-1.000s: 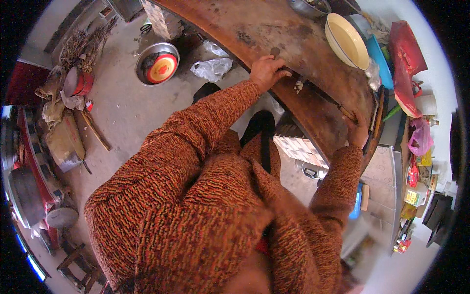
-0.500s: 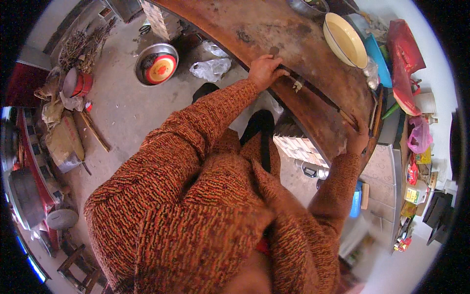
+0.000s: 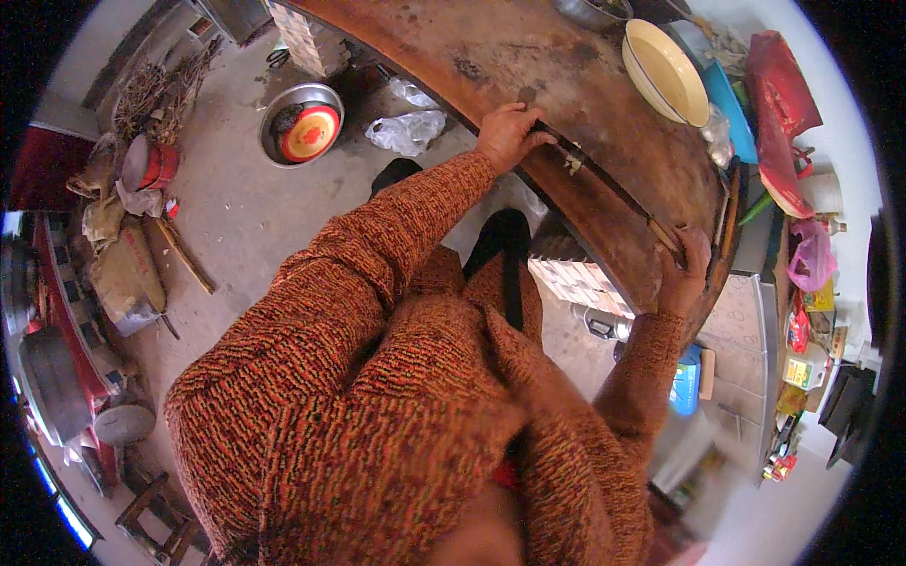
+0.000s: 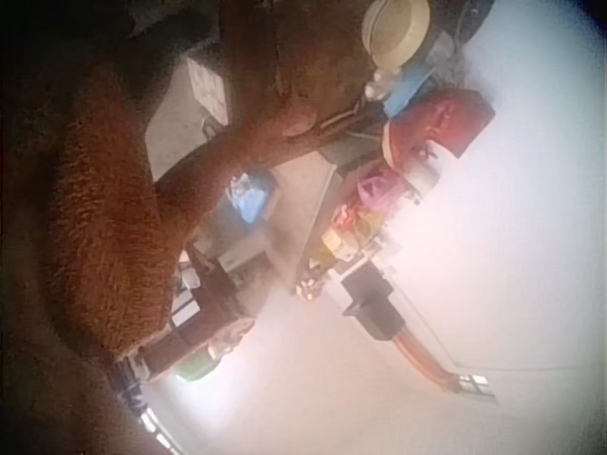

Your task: The person retrieves a clove of garlic from a bowl and places it on a wooden cutting board. Using a large cleaver, they repeatedly chop the garlic into small pieces. After chopping, the person gathers the minced garlic into a pile and wipes the cutting board surface with a cloth.

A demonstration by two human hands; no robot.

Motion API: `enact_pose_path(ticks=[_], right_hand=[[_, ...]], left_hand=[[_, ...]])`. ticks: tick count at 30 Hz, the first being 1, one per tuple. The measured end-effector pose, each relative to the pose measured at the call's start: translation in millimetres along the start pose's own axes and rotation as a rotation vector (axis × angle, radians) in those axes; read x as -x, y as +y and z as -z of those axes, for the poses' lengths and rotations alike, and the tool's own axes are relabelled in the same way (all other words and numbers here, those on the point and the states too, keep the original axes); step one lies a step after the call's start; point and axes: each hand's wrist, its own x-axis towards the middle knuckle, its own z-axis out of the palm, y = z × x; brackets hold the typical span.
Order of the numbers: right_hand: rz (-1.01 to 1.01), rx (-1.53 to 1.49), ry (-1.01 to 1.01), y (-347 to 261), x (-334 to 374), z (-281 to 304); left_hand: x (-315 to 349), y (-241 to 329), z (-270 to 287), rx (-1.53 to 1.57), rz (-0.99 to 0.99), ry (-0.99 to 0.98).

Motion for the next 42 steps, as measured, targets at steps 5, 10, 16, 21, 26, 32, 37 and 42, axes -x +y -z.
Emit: enact_pose_path(ticks=[5,10,16,21,26,32,37,42], right_hand=[[-0.249,-0.056,-0.122,15.3,35.0,-12.3],[-0.225,-0.115,-0.104,13.6,33.6,-9.0],[-0.324,-0.160,-0.123,-4.9,22.8,3.2],[-0.257,-0.067,-0.139,6.1,41.8,-7.7],[-0.017,0.070,-0.094,12.7,-5.3,-0.3],[-0.128,0.214,-0.245,30.6,-26.7,-25.0],[0.085,0.185,-0.141,24.3,-18.1,-17.8],[0.137,0.192,-0.167,28.1,-5.4,-7.4]], left_hand=[[-0.2,0.4,-2.6,-0.019,-0.089,0.063],[-0.8,12.9,10.3,0.005,-0.028,-0.010],[-1.8,10.7,11.3,0.057,-0.073,0.079],[-2.5,8.5,9.2,0.058,-0.151,0.084],[-3.2,1.2,-1.7,0.107,-0.051,0.101],[-5.6,9.0,2.0,0.073,-0.008,0.143],[-2.8,9.3,2.6,0.051,-0.080,0.221],[-2.4,12.6,7.4,0.017,0.030,0.034]])
